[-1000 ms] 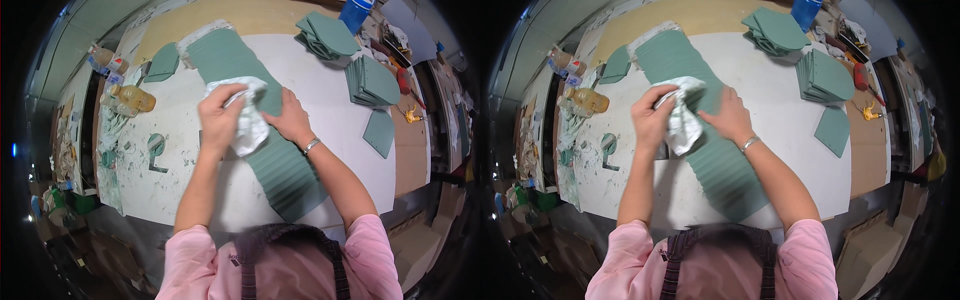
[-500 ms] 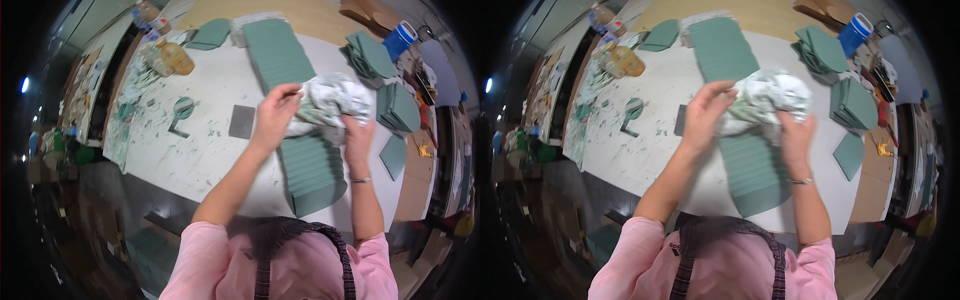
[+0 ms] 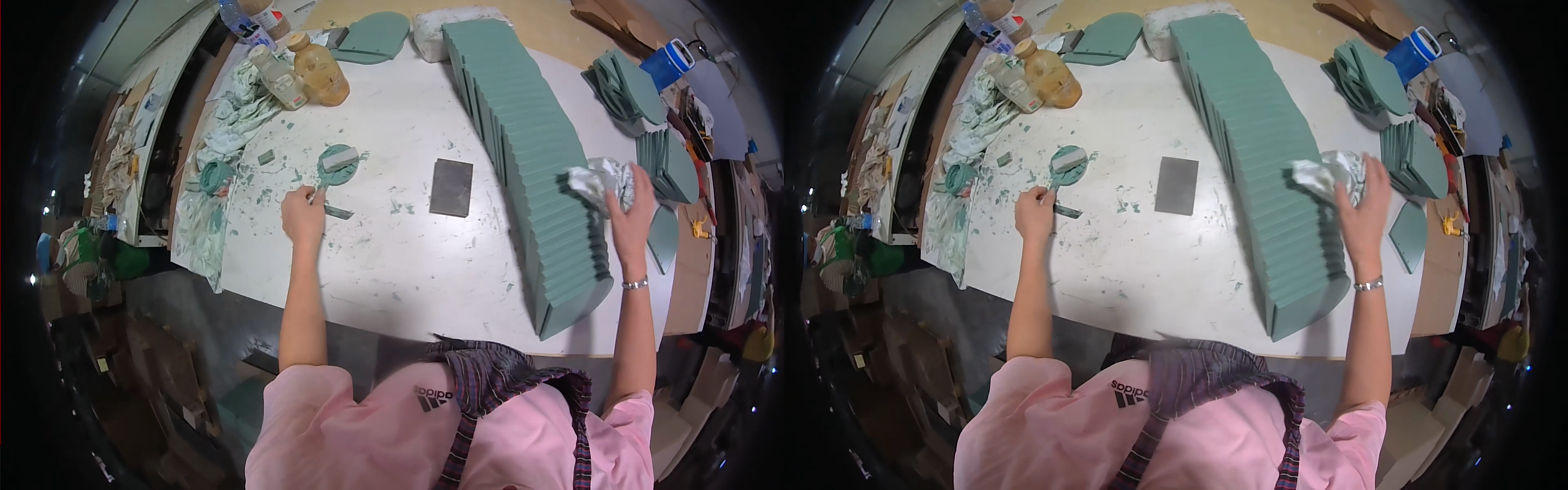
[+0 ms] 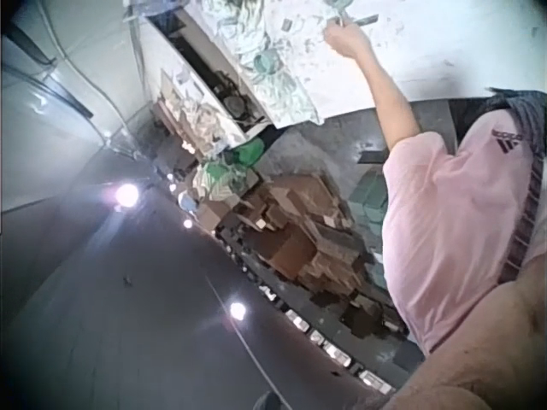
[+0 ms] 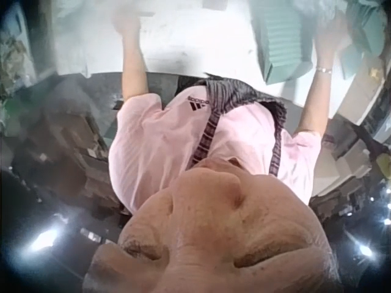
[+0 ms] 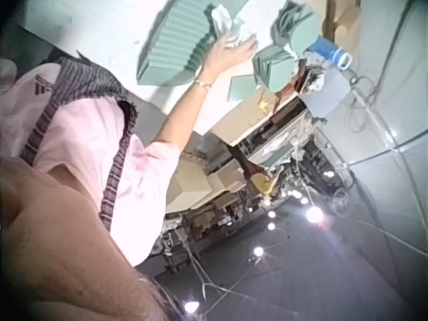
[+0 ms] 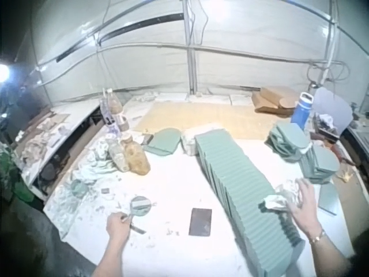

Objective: The person wipes and cleans green foam parts at a workshop table. The person uses a cloth to wipe down the stacked foam objects, occasionally handling individual pieces to clean their edges and surfaces before placing them back into a stack.

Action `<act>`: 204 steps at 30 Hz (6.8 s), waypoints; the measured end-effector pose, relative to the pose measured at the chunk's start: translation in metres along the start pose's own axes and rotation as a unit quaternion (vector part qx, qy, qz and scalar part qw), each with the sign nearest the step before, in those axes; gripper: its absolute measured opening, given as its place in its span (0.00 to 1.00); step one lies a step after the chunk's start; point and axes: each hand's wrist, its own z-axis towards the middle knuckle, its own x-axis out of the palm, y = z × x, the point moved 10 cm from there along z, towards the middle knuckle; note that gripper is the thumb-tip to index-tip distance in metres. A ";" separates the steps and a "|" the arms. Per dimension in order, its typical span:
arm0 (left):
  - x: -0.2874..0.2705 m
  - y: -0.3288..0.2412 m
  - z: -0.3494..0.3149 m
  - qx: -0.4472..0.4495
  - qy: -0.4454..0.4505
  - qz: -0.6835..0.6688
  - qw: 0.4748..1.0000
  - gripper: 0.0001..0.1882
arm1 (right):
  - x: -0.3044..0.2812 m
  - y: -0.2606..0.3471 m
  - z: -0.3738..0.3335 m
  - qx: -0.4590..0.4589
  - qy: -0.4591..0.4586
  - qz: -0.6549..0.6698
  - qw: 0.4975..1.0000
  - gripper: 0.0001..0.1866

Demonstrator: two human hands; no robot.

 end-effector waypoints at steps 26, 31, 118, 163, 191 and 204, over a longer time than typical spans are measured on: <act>0.007 -0.034 0.069 0.204 0.004 -0.163 0.965 0.12 | 0.092 0.031 0.012 0.096 0.066 -0.041 0.992 0.27; 0.003 0.005 0.032 0.124 0.022 -0.095 0.987 0.07 | 0.092 0.033 0.012 0.124 0.079 -0.034 0.989 0.27; 0.055 -0.449 0.057 0.514 0.112 -0.198 0.827 0.04 | 0.085 0.035 0.018 0.117 0.084 -0.052 0.988 0.32; 0.067 -0.410 0.022 0.429 0.254 -0.288 0.817 0.03 | 0.086 0.030 0.013 0.112 0.066 -0.044 0.991 0.29; 0.057 -0.408 0.000 0.452 0.284 -0.255 0.806 0.06 | 0.084 0.031 0.012 0.109 0.044 -0.038 0.992 0.28; 0.053 -0.401 -0.015 0.448 0.309 -0.257 0.799 0.03 | 0.085 0.028 0.011 0.108 0.035 -0.037 0.993 0.28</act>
